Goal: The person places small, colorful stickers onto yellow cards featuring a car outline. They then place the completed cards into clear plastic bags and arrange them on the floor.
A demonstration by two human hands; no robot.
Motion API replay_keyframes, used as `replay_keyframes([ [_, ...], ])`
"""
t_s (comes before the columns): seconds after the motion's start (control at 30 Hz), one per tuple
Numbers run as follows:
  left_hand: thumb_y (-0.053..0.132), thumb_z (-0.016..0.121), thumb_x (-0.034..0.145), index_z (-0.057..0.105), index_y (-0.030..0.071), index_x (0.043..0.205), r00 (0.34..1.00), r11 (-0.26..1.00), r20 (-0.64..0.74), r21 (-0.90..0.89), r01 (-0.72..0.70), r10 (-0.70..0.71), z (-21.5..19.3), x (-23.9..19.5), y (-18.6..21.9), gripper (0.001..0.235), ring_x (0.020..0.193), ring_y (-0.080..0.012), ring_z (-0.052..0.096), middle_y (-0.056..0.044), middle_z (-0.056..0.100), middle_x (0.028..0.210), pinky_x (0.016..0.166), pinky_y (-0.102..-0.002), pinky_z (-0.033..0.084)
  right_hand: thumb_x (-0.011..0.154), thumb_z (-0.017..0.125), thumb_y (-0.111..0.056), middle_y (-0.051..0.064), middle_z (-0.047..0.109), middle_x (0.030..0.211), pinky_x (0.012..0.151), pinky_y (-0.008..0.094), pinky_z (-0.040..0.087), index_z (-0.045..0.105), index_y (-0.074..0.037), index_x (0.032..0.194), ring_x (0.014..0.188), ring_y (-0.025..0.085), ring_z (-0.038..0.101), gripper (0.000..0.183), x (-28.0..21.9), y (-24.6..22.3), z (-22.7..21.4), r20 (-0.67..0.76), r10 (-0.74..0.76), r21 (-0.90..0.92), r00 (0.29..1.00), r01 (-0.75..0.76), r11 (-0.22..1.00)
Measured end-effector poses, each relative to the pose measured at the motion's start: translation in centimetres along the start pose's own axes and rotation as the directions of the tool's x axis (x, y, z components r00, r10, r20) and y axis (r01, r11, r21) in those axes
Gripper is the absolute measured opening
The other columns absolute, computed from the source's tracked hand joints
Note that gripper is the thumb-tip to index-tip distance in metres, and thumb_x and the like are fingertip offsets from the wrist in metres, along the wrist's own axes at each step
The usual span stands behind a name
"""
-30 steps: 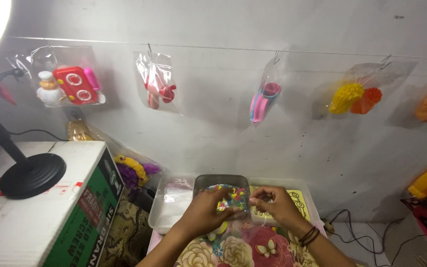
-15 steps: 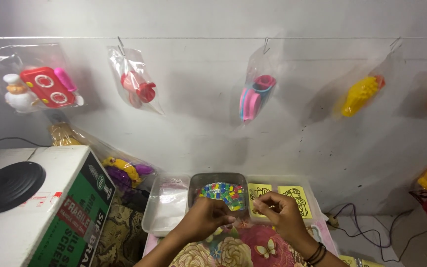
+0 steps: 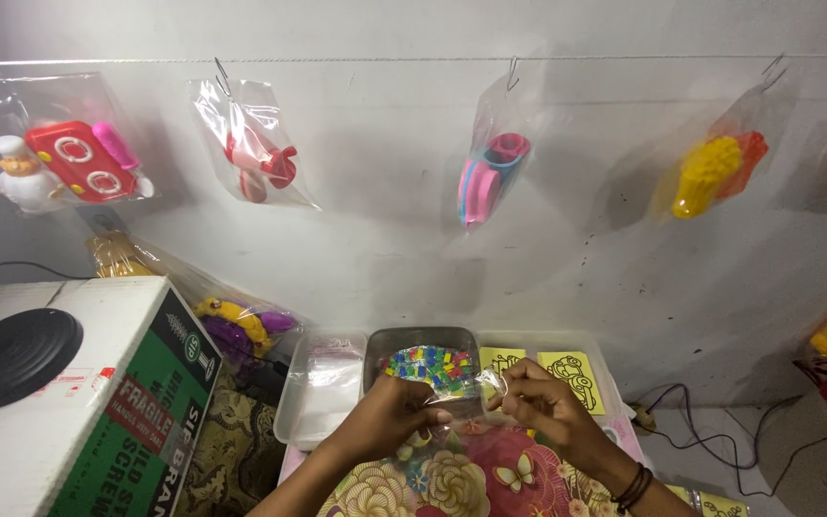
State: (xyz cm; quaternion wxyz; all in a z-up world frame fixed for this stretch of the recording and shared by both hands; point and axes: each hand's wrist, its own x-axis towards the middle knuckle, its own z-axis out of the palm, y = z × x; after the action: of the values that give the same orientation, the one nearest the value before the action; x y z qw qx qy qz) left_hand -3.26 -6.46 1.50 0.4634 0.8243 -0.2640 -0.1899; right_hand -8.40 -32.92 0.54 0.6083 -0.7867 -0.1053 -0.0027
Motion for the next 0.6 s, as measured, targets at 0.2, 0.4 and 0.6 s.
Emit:
replay_keyframes([
  [0.2, 0.023, 0.079, 0.094, 0.059, 0.009, 0.068, 0.996, 0.997, 0.066, -0.038, -0.064, 0.066, 0.1, -0.3, 0.1, 0.036, 0.065, -0.0084, 0.063, -0.003, 0.069, 0.068, 0.060, -0.028, 0.045, 0.081, 0.070, -0.044, 0.016, 0.056, 0.147, 0.112, 0.067, 0.030, 0.090, -0.021, 0.099, 0.155, 0.033, 0.026, 0.035, -0.5, -0.5, -0.2, 0.182, 0.102, -0.059, 0.978, -0.093, 0.994],
  [0.4, 0.025, 0.075, 0.095, 0.070, 0.007, 0.081, 0.983, 0.988, 0.111, 0.025, -0.151, 0.147, 0.3, -0.7, 0.5, 0.023, 0.068, -0.0105, 0.066, -0.005, 0.076, 0.078, 0.060, -0.030, 0.045, 0.086, 0.065, -0.050, 0.010, 0.058, 0.147, 0.099, 0.052, 0.048, 0.072, -0.023, 0.130, 0.132, 0.023, 0.037, 0.052, -0.7, -2.6, 0.6, 0.350, 0.040, -0.009, 0.936, -0.040, 0.999],
  [0.6, 0.026, 0.071, 0.098, 0.068, 0.007, 0.072, 0.984, 0.986, 0.101, 0.057, -0.154, 0.148, 0.2, -0.8, 0.6, 0.032, 0.059, -0.0118, 0.065, -0.005, 0.075, 0.070, 0.056, -0.030, 0.045, 0.089, 0.062, -0.051, 0.005, 0.068, 0.123, 0.096, 0.043, 0.057, 0.069, -0.023, 0.130, 0.112, 0.023, 0.066, 0.050, -0.9, -2.3, 0.8, 0.393, 0.016, -0.021, 0.920, -0.008, 1.000],
])
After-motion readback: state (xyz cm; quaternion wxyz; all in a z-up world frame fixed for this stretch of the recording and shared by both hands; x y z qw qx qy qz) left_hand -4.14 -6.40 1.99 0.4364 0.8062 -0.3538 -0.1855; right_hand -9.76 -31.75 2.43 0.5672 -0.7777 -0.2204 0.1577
